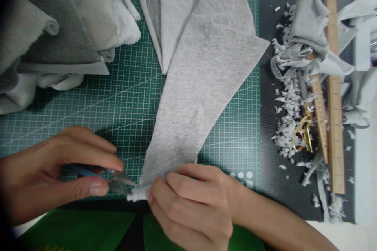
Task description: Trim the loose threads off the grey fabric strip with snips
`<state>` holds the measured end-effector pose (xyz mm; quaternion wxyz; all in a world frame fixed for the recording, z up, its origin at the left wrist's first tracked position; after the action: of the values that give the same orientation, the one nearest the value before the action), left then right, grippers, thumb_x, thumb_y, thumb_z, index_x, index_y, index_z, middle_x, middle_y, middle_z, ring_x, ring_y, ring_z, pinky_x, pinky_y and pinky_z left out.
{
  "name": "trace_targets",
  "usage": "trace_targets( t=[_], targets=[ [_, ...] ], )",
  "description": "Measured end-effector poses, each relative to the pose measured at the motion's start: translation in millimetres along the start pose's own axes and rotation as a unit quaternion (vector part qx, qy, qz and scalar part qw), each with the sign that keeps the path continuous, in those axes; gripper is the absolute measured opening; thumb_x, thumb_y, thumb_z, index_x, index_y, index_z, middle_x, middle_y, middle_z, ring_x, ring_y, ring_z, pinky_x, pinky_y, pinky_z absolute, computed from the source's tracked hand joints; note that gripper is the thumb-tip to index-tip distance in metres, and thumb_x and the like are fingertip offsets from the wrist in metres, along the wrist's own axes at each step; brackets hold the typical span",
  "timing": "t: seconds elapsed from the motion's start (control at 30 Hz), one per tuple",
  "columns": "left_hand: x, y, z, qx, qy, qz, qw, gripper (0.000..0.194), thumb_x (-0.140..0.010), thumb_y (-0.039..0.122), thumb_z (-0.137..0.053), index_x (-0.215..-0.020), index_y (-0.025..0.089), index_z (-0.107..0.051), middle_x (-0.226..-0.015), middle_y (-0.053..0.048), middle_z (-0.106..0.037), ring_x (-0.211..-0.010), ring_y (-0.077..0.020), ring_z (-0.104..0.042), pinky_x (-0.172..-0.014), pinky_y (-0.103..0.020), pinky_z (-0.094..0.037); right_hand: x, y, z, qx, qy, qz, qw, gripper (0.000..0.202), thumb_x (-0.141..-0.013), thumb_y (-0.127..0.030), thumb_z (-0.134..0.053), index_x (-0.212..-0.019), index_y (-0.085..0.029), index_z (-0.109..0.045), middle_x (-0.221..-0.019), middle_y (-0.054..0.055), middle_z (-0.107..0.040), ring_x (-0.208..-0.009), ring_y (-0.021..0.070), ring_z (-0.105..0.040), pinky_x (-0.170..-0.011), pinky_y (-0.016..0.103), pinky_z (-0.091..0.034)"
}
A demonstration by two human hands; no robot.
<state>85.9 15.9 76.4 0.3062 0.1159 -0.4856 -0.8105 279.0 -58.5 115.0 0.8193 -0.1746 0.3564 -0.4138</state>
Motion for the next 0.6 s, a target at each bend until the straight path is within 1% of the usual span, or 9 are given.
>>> trace_targets(
  t=[0.07,0.13,0.2,0.23,0.3,0.4,0.5,0.53,0.6],
  targets=[
    [1.5,-0.6,0.5,0.016,0.010,0.013,1.000,0.036,-0.086,0.024,-0.077,-0.115,0.041,-0.063,-0.102,0.015,-0.074,-0.097,-0.0077,-0.069,-0.085,-0.011,-0.054,0.8,-0.9,-0.1,0.000,0.008,0.008,1.000,0.035,-0.103,0.001,-0.054,-0.079,-0.010,-0.078,-0.089,0.003,-0.082,-0.084,0.0116,-0.077,-0.074,0.026,-0.064],
    [3.0,-1.9,0.7,0.028,0.020,0.033,0.999,0.034,-0.088,0.024,-0.076,-0.115,0.042,-0.064,-0.103,0.014,-0.074,-0.098,-0.0089,-0.069,-0.086,-0.013,-0.054,1.7,0.8,1.1,0.007,0.026,-0.004,1.000,0.035,-0.103,0.000,-0.054,-0.078,-0.010,-0.077,-0.088,0.003,-0.082,-0.083,0.0117,-0.077,-0.074,0.026,-0.064],
    [3.5,-2.2,1.0,0.029,0.025,0.040,0.998,0.033,-0.089,0.023,-0.076,-0.114,0.042,-0.064,-0.102,0.013,-0.074,-0.098,-0.0093,-0.069,-0.086,-0.014,-0.054,2.0,0.8,0.6,0.014,0.021,0.003,1.000,0.033,-0.102,0.000,-0.056,-0.079,-0.011,-0.078,-0.089,0.002,-0.082,-0.084,0.0113,-0.077,-0.075,0.025,-0.065],
    [3.2,-1.4,0.3,0.024,0.019,0.035,0.999,0.034,-0.088,0.023,-0.076,-0.114,0.042,-0.064,-0.101,0.014,-0.074,-0.098,-0.0088,-0.069,-0.087,-0.013,-0.053,2.0,-0.2,-0.8,0.015,0.006,0.016,1.000,0.032,-0.101,0.000,-0.058,-0.079,-0.011,-0.078,-0.091,0.002,-0.082,-0.085,0.0111,-0.077,-0.076,0.025,-0.065],
    [2.1,0.6,-1.1,0.014,0.004,0.018,1.000,0.035,-0.087,0.024,-0.077,-0.114,0.042,-0.063,-0.101,0.015,-0.073,-0.097,-0.0069,-0.069,-0.088,-0.011,-0.052,1.8,-1.6,-0.8,0.015,-0.003,0.031,0.999,0.031,-0.100,0.000,-0.059,-0.079,-0.011,-0.078,-0.091,0.002,-0.082,-0.085,0.0108,-0.077,-0.077,0.024,-0.065],
    [1.0,0.4,-1.1,0.018,0.005,0.017,1.000,0.033,-0.088,0.025,-0.076,-0.113,0.042,-0.063,-0.100,0.016,-0.073,-0.097,-0.0053,-0.068,-0.089,-0.008,-0.050,1.6,0.2,2.7,0.016,0.019,-0.003,1.000,0.034,-0.102,0.000,-0.056,-0.079,-0.010,-0.078,-0.089,0.002,-0.082,-0.084,0.0113,-0.076,-0.075,0.026,-0.065],
    [0.7,-1.7,1.2,0.024,0.020,0.024,0.999,0.033,-0.088,0.024,-0.075,-0.114,0.041,-0.064,-0.101,0.015,-0.073,-0.098,-0.0066,-0.068,-0.089,-0.009,-0.051,2.5,-2.1,-1.4,0.014,-0.008,-0.019,1.000,0.032,-0.102,0.001,-0.056,-0.082,-0.011,-0.078,-0.091,0.001,-0.082,-0.086,0.0100,-0.076,-0.077,0.025,-0.065],
    [0.3,-1.5,1.2,0.019,0.015,0.016,1.000,0.034,-0.088,0.023,-0.076,-0.114,0.041,-0.064,-0.101,0.015,-0.073,-0.098,-0.0068,-0.068,-0.088,-0.010,-0.052,3.0,-2.6,-1.8,0.014,-0.005,-0.026,1.000,0.033,-0.102,0.001,-0.056,-0.081,-0.011,-0.078,-0.090,0.001,-0.082,-0.086,0.0096,-0.076,-0.078,0.025,-0.065],
    [-1.0,-0.5,0.9,0.001,-0.004,-0.004,1.000,0.033,-0.087,0.024,-0.076,-0.112,0.040,-0.064,-0.098,0.015,-0.074,-0.094,-0.0065,-0.069,-0.086,-0.010,-0.053,4.4,-2.5,-0.7,0.015,0.023,-0.044,0.999,0.034,-0.103,0.000,-0.056,-0.078,-0.011,-0.077,-0.088,0.001,-0.082,-0.084,0.0101,-0.077,-0.079,0.026,-0.065]
  ],
)
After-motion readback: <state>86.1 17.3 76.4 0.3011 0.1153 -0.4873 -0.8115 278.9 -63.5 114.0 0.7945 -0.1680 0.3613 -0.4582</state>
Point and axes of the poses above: each hand's wrist, its own x-axis away from the middle knuckle, its own z-axis out of the back of the hand, y = z × x, the point moved 6 cm from there along -x, towards the middle knuckle
